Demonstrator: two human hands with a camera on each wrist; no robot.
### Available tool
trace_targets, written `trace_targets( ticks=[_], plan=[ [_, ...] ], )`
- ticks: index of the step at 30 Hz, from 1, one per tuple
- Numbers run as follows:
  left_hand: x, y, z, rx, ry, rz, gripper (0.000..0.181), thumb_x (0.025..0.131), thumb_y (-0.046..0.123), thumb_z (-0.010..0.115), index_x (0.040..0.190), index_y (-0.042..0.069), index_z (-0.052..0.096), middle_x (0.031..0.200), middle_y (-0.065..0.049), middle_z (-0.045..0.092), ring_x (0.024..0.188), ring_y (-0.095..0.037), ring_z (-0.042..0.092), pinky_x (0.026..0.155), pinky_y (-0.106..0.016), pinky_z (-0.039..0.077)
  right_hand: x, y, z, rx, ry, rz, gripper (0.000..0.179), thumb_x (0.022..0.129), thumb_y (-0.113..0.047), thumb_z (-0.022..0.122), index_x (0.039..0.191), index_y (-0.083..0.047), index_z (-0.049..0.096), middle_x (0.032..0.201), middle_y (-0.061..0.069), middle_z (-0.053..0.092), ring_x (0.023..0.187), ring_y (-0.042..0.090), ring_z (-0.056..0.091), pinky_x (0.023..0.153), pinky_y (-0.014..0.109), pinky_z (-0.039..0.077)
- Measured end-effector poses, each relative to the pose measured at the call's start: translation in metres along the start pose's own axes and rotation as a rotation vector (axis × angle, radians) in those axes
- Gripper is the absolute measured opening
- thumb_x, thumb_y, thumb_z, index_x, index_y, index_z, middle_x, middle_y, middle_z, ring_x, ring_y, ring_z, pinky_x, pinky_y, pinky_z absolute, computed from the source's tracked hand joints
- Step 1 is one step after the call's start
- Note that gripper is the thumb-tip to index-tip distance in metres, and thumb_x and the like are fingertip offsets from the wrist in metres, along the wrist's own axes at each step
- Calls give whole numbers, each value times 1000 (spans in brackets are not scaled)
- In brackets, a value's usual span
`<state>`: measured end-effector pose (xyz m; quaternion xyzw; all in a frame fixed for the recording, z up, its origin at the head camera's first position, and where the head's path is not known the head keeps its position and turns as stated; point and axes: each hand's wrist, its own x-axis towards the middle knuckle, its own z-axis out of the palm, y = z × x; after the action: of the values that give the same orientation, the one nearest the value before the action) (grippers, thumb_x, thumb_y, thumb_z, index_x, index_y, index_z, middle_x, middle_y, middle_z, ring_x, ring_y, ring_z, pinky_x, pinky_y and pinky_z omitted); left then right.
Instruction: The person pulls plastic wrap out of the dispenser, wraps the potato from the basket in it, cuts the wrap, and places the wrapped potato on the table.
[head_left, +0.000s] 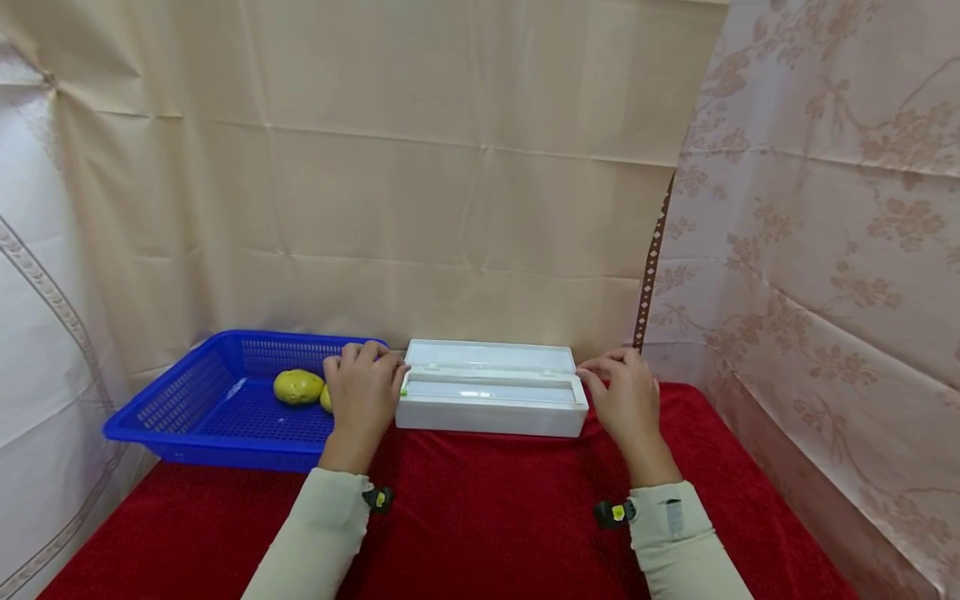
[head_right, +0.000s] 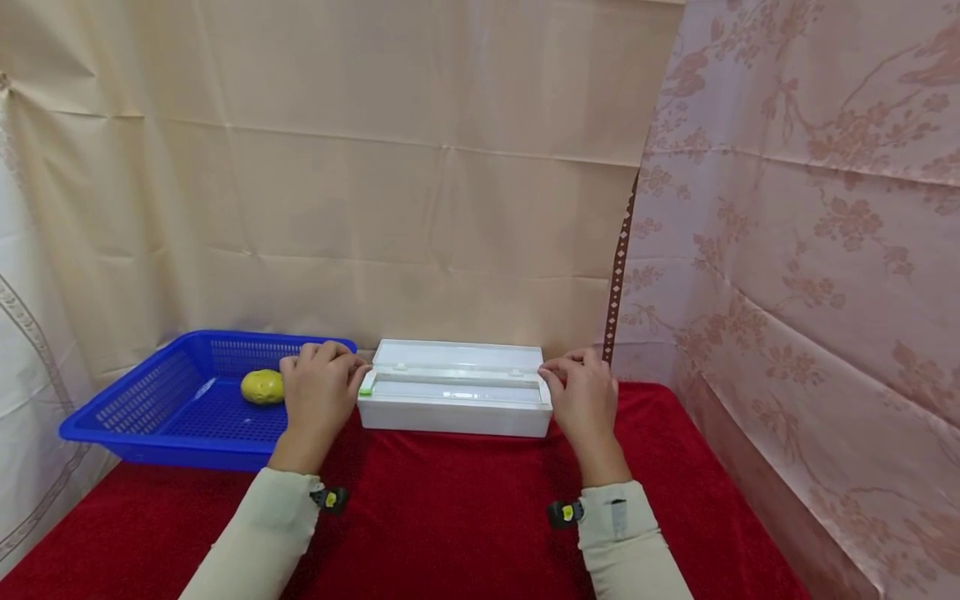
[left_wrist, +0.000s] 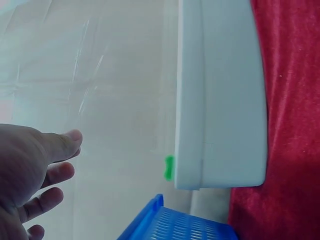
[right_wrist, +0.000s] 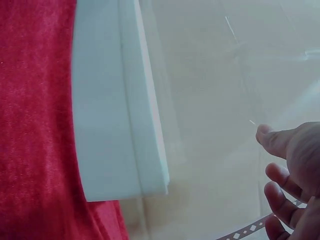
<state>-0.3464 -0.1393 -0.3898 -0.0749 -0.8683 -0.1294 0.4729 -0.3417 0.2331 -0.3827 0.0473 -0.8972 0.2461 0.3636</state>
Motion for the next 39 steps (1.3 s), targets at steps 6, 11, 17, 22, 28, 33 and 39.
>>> trace_targets(
  ticks=[6,11,17,22,28,33,39],
  plan=[
    [3,1,-6,-29,31,7,14,87,31,82,89,17,81,96,-4,71,95,-34,59,78,-54,36,2,-3,-5,23,8,-6,9,89,-27,82,93,-19,82,110,9,64,104,34,60,87,58,42],
    [4,4,-12,-41,39,6,14,88,30,82,88,16,81,97,-4,71,96,-34,59,79,-54,36,2,-4,-10,42,31,-24,8,88,-26,83,92,-19,83,107,9,65,102,34,60,85,58,42],
    [7,5,-19,-50,55,9,16,89,31,81,86,15,81,97,-5,72,98,-34,60,79,-54,36,3,-5,-16,58,36,-31,8,88,-23,83,92,-16,82,108,11,65,104,36,59,89,60,41],
    [9,5,-22,-55,82,18,18,88,33,81,86,15,81,97,-6,73,96,-34,60,78,-54,36,4,-8,-22,72,48,-34,8,88,-21,83,92,-14,82,109,11,65,105,37,58,90,61,40],
    [12,6,-27,-68,108,25,17,87,32,82,85,16,80,97,-5,73,96,-34,60,79,-55,36,4,-11,-28,91,74,-47,6,87,-19,84,91,-15,82,108,11,64,103,37,58,89,59,40],
    [14,8,-33,-62,109,23,17,88,33,82,86,16,80,98,-6,73,95,-34,60,79,-55,36,5,-14,-33,103,76,-38,7,87,-20,84,91,-14,82,111,12,63,107,37,57,90,60,39],
    [16,10,-38,-76,125,20,15,85,31,83,86,17,79,99,-6,73,95,-35,60,79,-56,35,5,-17,-39,101,89,-40,9,88,-20,84,92,-13,82,113,13,63,107,37,56,90,60,38]
  ],
)
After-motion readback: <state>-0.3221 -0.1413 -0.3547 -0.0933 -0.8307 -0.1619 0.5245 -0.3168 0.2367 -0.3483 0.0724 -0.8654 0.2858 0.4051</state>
